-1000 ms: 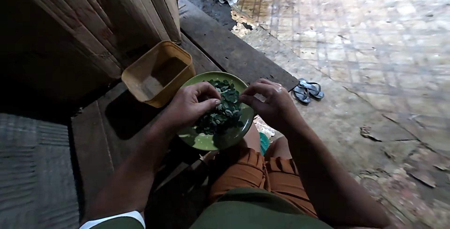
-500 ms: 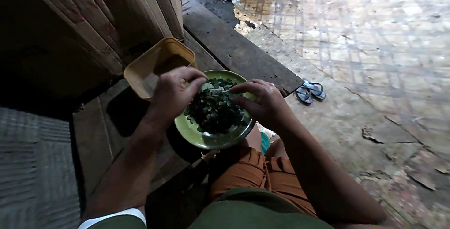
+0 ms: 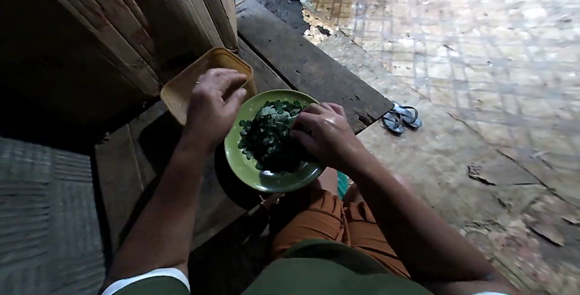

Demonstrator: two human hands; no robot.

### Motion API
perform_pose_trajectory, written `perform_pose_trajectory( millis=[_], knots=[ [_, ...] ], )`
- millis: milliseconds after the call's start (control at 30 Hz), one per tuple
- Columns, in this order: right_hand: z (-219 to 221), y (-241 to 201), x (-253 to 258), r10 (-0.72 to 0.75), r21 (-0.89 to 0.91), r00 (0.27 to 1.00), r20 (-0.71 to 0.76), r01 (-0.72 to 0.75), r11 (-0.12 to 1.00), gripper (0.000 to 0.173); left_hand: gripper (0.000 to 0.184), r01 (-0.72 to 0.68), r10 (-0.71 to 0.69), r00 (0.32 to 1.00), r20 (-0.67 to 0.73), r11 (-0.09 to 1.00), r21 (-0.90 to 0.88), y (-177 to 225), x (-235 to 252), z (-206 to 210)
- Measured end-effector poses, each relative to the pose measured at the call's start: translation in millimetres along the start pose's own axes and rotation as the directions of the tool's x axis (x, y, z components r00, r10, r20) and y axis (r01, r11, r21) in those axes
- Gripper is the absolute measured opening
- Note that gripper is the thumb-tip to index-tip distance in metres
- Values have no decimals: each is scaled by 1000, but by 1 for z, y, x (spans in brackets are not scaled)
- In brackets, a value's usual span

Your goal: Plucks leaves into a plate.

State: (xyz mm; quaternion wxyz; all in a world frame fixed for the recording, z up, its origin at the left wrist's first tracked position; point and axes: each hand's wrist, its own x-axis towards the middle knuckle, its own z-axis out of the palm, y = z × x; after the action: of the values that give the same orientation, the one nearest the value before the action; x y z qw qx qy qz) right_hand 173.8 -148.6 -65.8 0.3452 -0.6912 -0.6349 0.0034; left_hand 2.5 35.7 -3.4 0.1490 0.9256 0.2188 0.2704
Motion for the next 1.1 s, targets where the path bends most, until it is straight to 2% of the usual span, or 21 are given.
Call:
perform_pose_trajectory(
  millis=[67, 167, 267, 500, 600, 767, 933, 1100],
  knots=[
    [-4, 3, -1, 18, 56, 999, -32, -17, 998, 12, 27, -2, 21, 996, 86, 977, -213, 14, -5, 5],
    [-14, 2, -2, 127, 241, 989, -80, -104, 965, 12, 28, 102, 50, 964, 260, 835, -540, 36, -12, 14],
    [-16, 2, -6, 186, 419, 974, -128, -117, 901, 11, 35, 207, 87, 923, 374, 707, -676, 50, -16, 27],
    [-8, 5, -10, 270, 558, 951, -149, -144, 817, 12, 10, 249, -30, 949, 315, 686, -684, 52, -22, 42],
    [-13, 8, -12, 318, 573, 939, -130, -191, 797, 15, 10, 265, -50, 948, 314, 672, -691, 49, -21, 38],
    [-13, 7, -12, 351, 593, 928, -124, -215, 776, 14, 25, 174, 1, 955, 298, 810, -561, 50, -23, 36],
    [-10, 3, -10, 323, 604, 939, -119, -190, 774, 12, 9, 73, 12, 984, 180, 887, -457, 53, -26, 42],
    [-9, 2, -9, 304, 576, 944, -130, -177, 798, 13, 8, 61, 20, 987, 159, 870, -488, 49, -25, 42]
  ],
)
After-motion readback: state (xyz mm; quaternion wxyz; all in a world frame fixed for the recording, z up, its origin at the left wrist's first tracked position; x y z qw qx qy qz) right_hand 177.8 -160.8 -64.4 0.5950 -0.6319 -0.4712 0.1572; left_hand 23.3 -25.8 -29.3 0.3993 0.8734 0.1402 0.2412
